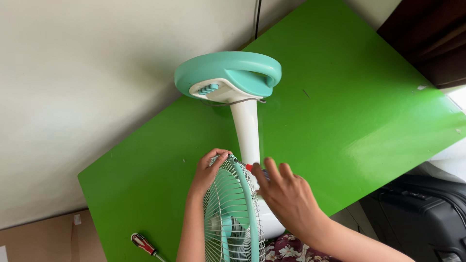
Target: The person adjusts a teal and white table fan on a green table, then uses a screwdriver to tighten screws on the fan's neck and cage. The person rotates the fan and continues tightening multiple screws around the fan head.
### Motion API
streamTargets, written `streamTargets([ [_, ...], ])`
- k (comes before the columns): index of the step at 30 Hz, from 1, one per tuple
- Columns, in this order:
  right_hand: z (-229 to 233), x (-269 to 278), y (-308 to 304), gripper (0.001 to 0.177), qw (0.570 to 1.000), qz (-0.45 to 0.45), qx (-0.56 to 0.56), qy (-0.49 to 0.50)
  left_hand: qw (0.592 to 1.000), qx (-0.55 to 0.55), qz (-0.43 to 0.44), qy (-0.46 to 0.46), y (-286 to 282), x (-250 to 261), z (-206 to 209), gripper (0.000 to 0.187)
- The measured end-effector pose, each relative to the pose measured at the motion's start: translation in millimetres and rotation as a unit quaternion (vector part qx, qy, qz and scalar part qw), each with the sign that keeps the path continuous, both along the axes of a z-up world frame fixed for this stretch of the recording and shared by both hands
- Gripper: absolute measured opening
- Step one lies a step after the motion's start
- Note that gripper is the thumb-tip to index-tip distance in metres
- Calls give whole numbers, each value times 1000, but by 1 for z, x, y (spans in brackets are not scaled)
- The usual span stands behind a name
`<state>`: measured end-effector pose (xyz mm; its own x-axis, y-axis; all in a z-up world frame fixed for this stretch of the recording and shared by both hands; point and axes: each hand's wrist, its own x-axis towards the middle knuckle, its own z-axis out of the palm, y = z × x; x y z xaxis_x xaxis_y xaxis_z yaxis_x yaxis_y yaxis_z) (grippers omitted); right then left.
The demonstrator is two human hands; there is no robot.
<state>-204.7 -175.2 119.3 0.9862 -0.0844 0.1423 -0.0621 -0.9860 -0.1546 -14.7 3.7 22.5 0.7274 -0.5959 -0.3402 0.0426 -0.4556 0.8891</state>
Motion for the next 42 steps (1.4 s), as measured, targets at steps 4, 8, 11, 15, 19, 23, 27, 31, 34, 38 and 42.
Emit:
streamTargets([
  [4,-4,1,-15,34,999,-6,36,39,1000,1,5,-11,-1,0,-1,27],
  [8,12,4,-29,38,997,56,-10,-61,1000,-6,5,-5,3,1,-5,26],
  [11,16,16,-32,30,995,93,22,-25,1000,0,4,-14,3,1,-5,27],
  [15,10,23,-34,43,998,63,-24,9,1000,17,13,-8,2,1,-4,27],
  [19,3,25,-38,30,997,23,21,77,1000,18,15,-21,1,1,-3,27],
  [23,11,28,-37,16,996,77,-29,-25,1000,25,19,-2,-1,0,2,27],
  [27,30,26,-28,27,994,108,-7,0,999,45,30,5,-3,-2,6,29],
  [31,32,26,-22,29,995,97,-21,27,999,28,21,-10,-2,-3,6,30],
  [34,26,24,-19,38,992,34,-104,-63,999,23,13,-20,-1,0,2,30],
  [38,18,17,-20,13,990,47,-61,121,1000,18,10,-23,1,-1,-3,31],
  [42,17,13,-21,17,998,43,-34,-18,1000,10,5,-29,0,0,-5,30],
])
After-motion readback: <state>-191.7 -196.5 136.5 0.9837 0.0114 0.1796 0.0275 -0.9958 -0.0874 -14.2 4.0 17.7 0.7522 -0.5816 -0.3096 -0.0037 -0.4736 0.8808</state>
